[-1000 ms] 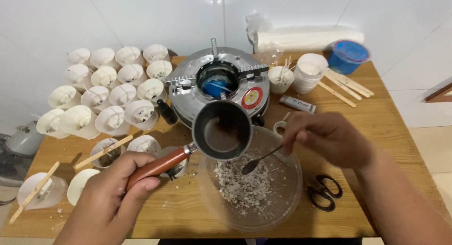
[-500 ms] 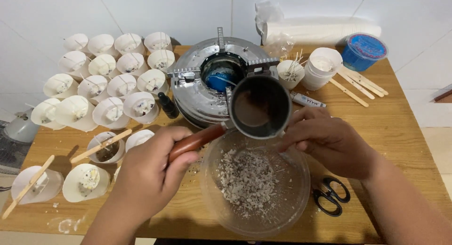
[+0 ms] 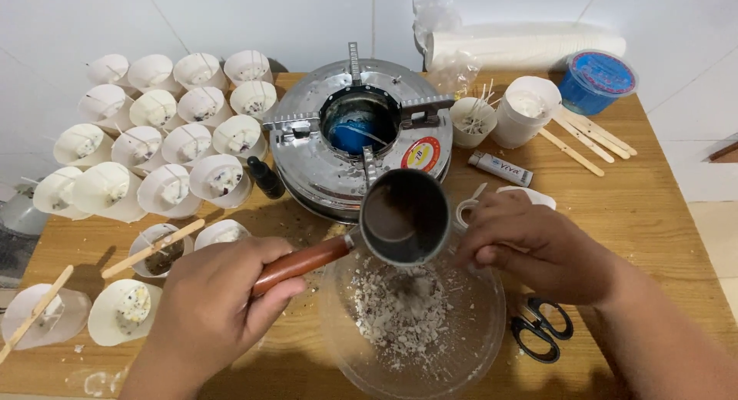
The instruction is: Cleaning wax residue from a small container by scraping it with scissors into a bowl and then scooping the shavings.
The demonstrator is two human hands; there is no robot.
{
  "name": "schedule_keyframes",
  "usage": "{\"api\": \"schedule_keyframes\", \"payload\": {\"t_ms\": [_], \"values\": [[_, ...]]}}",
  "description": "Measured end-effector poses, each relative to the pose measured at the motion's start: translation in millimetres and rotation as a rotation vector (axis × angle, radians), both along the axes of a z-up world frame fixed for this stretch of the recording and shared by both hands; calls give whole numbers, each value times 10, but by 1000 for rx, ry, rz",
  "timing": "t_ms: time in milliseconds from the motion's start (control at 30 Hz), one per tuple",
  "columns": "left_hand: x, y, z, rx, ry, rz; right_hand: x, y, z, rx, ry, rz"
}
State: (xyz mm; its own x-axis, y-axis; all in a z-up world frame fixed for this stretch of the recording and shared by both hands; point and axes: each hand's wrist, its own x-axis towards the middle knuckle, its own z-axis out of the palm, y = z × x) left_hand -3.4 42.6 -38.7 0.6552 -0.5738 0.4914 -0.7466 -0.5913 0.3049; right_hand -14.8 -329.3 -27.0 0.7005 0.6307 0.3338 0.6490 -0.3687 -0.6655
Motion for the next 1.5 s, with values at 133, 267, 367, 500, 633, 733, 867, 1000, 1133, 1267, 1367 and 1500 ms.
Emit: {"api": "schedule_keyframes", "payload": {"t_ms": [133,267,367,500,633,733,867,1000,1133,1267,1367,1500], "values": [[-52,100,-15,45,-39,-11,21,-80,-81,69,-14,-82],[-95,161,-19,90,-44,-37,32,-134,-175,89,264,-253],[-124,229,-45,154,-17,-4,33,-150,-209,67,393,-325],[-162,268,-19,143,-45,-4,31,-156,-143,67,492,-298],[-175,323,-88,210,-59,48,43,-245,-185,67,584,-279],[-188,334,-89,242,-56,63,55,-278,-194,73,682,-317],[-197,328,-84,224,-119,23,52,-301,-198,21,714,-257],[-204,304,-72,213,-86,21,33,-340,-155,-85,777,-333],[-203,295,-76,241,-79,20,46,-395,-221,68,915,-272],[-216,269,-67,265,-42,34,32,-380,-203,184,1006,-292],[-228,261,-85,253,-24,37,21,-444,-265,322,1041,-328],[-248,226,-97,226,-17,26,-4,-550,-282,548,1105,-362]]}}
